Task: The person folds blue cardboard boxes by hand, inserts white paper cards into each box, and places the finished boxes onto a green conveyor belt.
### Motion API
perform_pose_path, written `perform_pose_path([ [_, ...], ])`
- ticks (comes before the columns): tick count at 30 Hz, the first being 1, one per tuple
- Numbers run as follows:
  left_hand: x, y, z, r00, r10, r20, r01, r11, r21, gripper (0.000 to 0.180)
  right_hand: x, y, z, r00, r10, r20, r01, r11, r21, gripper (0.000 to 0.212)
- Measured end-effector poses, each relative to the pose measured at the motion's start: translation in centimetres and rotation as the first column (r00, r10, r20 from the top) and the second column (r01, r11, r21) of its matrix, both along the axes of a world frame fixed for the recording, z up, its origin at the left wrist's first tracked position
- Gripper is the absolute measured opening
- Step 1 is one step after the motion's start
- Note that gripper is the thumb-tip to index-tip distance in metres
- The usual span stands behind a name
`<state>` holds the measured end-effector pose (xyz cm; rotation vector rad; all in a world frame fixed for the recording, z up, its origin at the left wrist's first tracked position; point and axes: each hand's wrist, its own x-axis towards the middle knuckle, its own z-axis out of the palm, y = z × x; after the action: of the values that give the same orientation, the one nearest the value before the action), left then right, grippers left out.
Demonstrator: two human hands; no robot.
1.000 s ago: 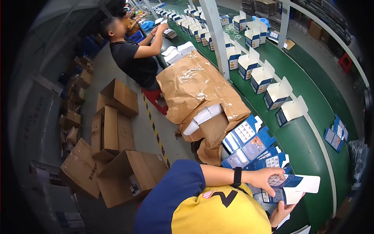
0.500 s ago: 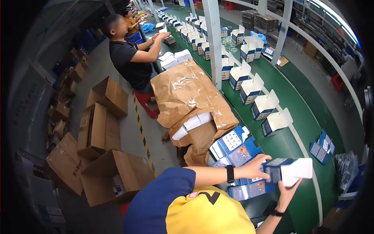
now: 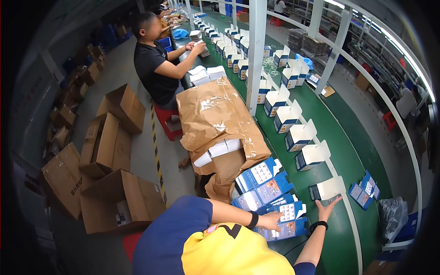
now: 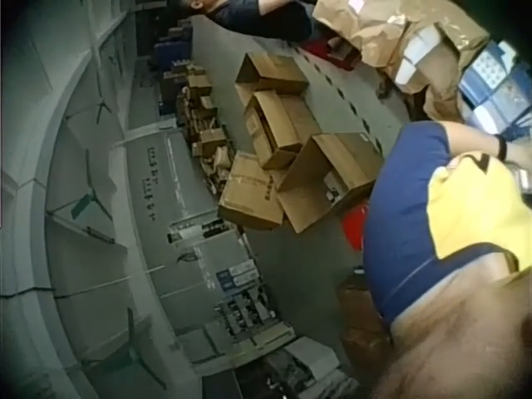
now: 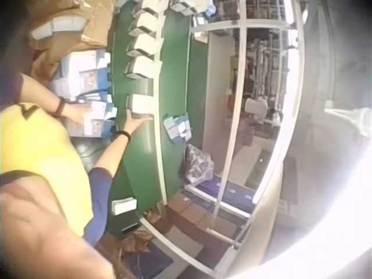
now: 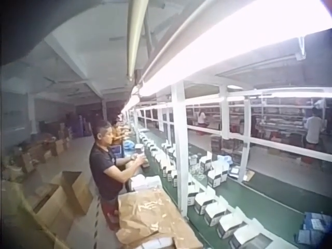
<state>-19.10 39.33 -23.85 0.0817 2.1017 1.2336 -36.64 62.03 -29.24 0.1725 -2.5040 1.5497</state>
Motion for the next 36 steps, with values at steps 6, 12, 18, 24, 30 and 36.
perform_pose_path([
  [6,-1.8,1.1,0.7,0.981,0.098,-0.168,-0.135,0.965,-0.225,0.09,9.6,3.0,-1.0,0.914,-0.238,0.328,0.311,0.931,-0.19,0.082],
  [12,-1.5,1.4,-2.9,0.978,0.086,-0.19,-0.126,0.97,-0.207,0.094,23.2,-4.1,0.1,0.815,0.116,0.567,0.255,0.808,-0.532,0.079],
  [18,-0.5,1.8,-0.2,0.99,0.046,-0.13,-0.079,0.962,-0.26,0.093,23.0,-7.0,1.9,0.669,-0.191,0.719,0.344,0.936,-0.071,0.083],
  [24,0.1,1.5,1.0,0.989,0.01,-0.146,-0.044,0.971,-0.234,0.092,22.8,-6.5,1.8,0.703,-0.326,0.633,0.314,0.94,0.136,0.075],
  [30,0.3,0.7,1.9,0.905,0.294,-0.307,-0.299,0.954,0.029,0.083,24.5,-6.5,4.6,0.868,-0.257,0.424,0.461,0.735,-0.498,0.057],
  [36,-2.0,-0.5,6.8,0.893,0.44,-0.095,-0.391,0.863,0.321,0.071,26.7,-6.5,11.9,0.804,-0.138,0.578,0.328,0.914,-0.239,0.041],
])
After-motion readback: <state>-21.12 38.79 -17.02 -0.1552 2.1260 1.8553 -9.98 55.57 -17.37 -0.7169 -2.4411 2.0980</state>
